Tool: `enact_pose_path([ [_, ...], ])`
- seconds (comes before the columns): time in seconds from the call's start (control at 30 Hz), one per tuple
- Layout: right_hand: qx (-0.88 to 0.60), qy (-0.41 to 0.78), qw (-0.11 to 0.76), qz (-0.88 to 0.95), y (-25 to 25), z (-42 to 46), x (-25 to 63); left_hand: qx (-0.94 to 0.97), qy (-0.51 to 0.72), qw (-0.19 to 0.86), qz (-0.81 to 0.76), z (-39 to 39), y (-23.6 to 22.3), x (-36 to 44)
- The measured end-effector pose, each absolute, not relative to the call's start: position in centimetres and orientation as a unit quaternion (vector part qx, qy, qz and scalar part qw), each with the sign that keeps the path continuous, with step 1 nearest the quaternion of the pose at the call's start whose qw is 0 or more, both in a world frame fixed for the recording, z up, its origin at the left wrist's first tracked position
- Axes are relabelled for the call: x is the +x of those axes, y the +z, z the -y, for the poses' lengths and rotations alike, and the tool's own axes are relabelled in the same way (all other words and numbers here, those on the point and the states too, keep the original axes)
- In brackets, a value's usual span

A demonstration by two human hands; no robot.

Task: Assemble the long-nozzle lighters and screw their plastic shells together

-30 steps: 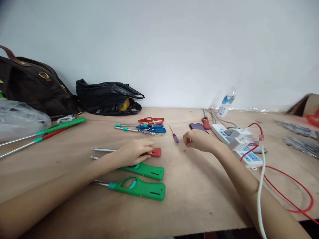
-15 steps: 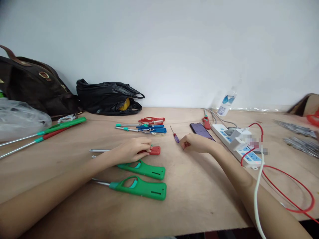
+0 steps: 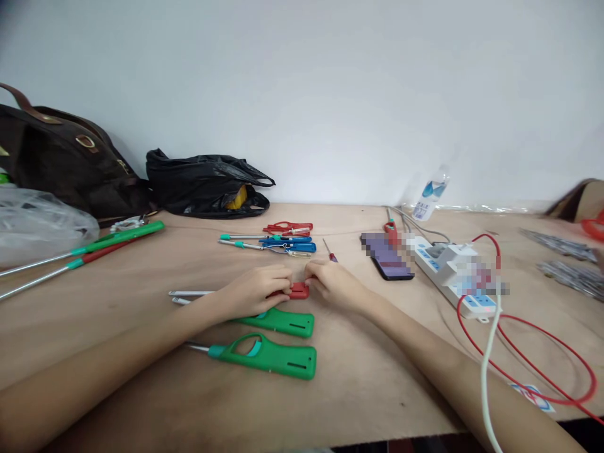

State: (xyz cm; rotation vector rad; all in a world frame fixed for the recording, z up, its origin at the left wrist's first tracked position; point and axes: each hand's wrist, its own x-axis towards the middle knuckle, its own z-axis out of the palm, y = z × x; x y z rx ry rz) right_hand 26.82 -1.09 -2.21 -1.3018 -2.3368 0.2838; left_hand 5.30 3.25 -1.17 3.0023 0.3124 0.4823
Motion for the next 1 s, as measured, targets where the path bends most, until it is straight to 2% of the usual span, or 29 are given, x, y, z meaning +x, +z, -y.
enact_pose_path([
  [0.27, -0.488, 0.026, 0.147, 0.860, -2.39, 1.08, 26.01, 0.979, 0.173, 0.053, -0.090, -3.37, -1.07, 5.42],
  [0.53, -0.482, 0.074, 0.221, 0.845, -2.58, 1.32, 26.08, 0.978, 0.178, 0.058, -0.090, -3.53, -1.22, 5.36],
  [1.0, -0.427, 0.026, 0.197, 0.882, -2.67, 1.58, 26.63, 0.980, 0.166, 0.046, -0.096, -3.67, -1.52, 5.24],
])
